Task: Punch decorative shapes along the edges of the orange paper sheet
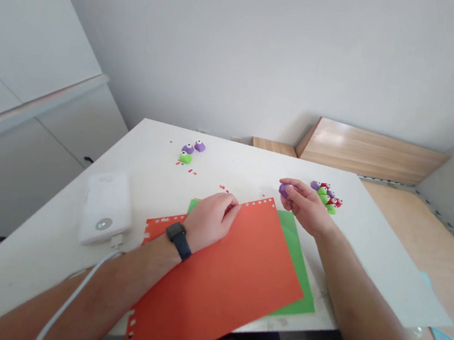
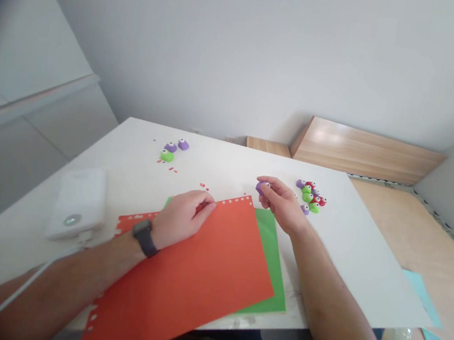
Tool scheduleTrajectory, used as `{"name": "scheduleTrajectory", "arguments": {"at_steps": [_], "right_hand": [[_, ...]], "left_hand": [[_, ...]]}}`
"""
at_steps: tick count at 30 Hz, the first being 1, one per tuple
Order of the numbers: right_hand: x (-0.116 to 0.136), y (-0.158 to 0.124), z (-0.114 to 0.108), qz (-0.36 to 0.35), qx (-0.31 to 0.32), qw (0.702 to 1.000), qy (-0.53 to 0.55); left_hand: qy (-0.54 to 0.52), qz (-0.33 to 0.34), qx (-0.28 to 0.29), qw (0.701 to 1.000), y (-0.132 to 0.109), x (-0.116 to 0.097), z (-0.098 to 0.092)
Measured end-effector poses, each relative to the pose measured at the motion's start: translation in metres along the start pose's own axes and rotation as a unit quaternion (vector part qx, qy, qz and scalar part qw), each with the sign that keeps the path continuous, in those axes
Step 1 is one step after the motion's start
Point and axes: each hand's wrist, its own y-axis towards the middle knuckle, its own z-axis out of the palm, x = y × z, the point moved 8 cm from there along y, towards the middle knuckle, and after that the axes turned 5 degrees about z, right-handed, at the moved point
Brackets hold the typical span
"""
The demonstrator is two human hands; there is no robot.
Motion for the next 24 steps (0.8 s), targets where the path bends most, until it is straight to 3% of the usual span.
{"name": "scheduleTrajectory", "arguments": {"at_steps": [8, 15, 24], "right_hand": [[-0.016, -0.007, -0.005, 0.029, 0.039, 0.998, 0.042], [-0.022, -0.005, -0.011, 0.028, 0.013, 0.999, 0.028], [-0.029, -0.006, -0.009, 0.078, 0.038, 0.994, 0.073]], "left_hand": [[0.012, -0.015, -0.022, 1.000, 0.002, 0.005, -0.004], [0.012, -0.031, -0.021, 0.999, 0.001, 0.004, -0.005], [0.019, -0.037, -0.019, 0.999, 0.002, 0.005, -0.005]]}}
